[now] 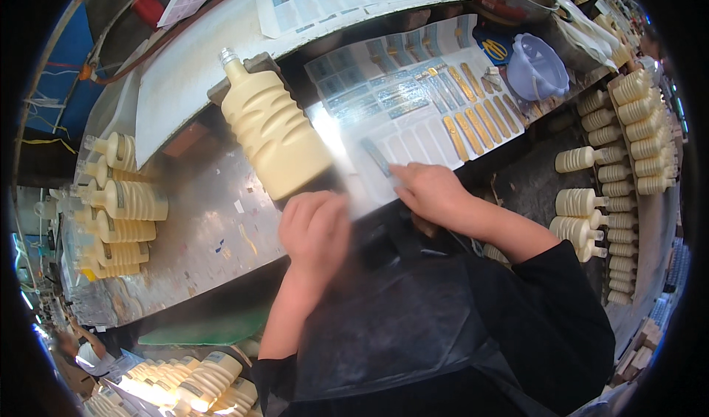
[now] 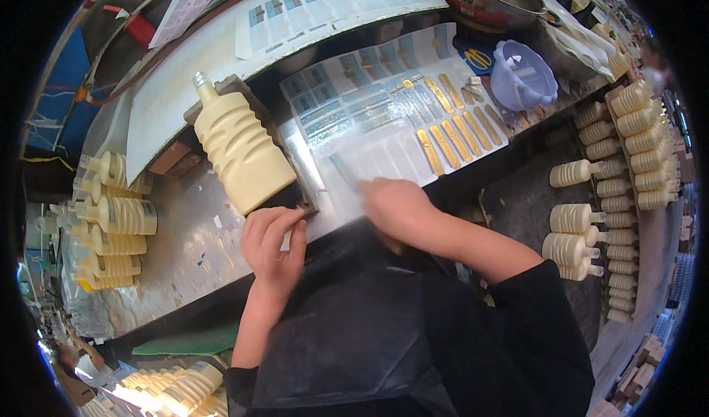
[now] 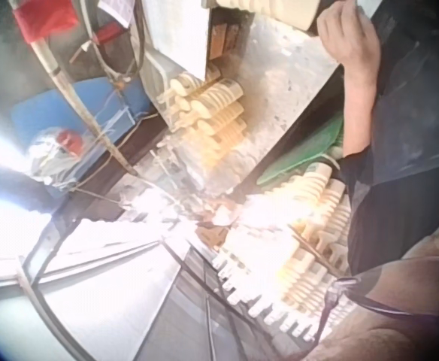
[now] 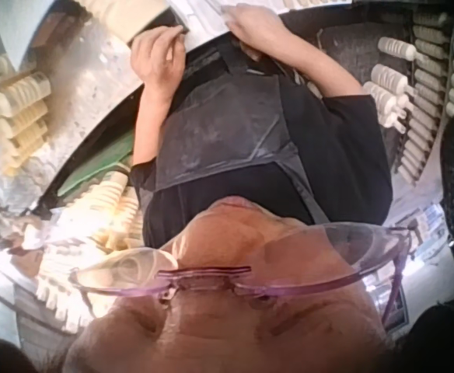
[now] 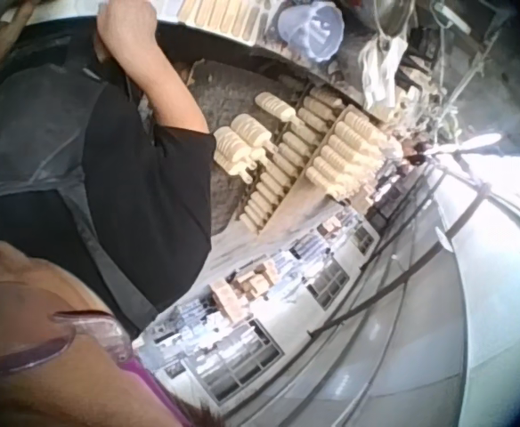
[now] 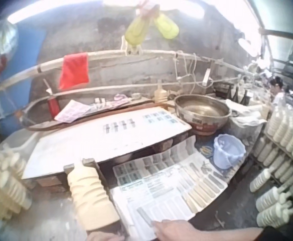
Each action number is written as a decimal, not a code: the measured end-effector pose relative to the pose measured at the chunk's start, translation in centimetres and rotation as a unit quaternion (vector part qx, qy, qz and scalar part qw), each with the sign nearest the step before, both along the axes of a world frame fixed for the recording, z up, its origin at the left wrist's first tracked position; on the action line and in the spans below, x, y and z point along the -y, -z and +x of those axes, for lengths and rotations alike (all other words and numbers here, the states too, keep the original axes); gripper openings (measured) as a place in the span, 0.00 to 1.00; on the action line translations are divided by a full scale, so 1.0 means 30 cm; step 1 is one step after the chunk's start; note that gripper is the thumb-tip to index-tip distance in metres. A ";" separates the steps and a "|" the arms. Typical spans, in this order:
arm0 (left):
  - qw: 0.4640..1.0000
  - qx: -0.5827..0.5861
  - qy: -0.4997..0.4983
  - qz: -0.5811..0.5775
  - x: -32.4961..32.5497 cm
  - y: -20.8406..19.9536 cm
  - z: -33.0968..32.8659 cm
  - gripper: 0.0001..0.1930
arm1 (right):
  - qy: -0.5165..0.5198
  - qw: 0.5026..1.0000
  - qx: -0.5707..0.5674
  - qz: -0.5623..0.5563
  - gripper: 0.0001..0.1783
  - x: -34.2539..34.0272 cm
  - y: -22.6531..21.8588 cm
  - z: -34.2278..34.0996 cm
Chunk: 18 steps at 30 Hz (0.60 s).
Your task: The person applies rectangular labels to the sides of ribbed plastic bottles. They pick up a bottle, align and press a label onto its surface, smooth it, and place the bottle aside. The process repeats with multiple bottles on a metal workbench.
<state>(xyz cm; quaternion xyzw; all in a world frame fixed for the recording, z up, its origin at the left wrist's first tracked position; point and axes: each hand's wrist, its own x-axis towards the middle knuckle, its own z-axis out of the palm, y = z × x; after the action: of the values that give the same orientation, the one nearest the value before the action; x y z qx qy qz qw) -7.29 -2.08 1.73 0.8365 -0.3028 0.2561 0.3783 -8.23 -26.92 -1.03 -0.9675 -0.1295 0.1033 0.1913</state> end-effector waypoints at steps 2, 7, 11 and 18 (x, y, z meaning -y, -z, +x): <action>1.000 -0.020 0.010 -0.021 0.011 0.019 -0.003 0.10 | 0.017 0.994 0.095 0.046 0.28 0.012 0.003 -0.018; 0.998 -0.043 0.022 -0.040 0.032 0.044 -0.004 0.09 | -0.066 0.993 0.089 -0.044 0.27 0.022 0.055 -0.088; 0.995 -0.078 0.019 -0.059 0.049 0.042 -0.006 0.08 | -0.100 0.979 0.175 0.018 0.16 0.041 0.095 -0.093; 0.999 -0.049 -0.010 0.015 0.086 -0.016 0.008 0.18 | 0.127 0.903 -0.114 0.394 0.15 -0.028 -0.070 0.000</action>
<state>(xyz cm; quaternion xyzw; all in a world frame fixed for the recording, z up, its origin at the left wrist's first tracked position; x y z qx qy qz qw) -7.06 -4.67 2.23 0.8568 -0.2792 0.2141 0.3769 -8.25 -26.07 1.06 -0.8028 -0.0133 0.1279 0.5822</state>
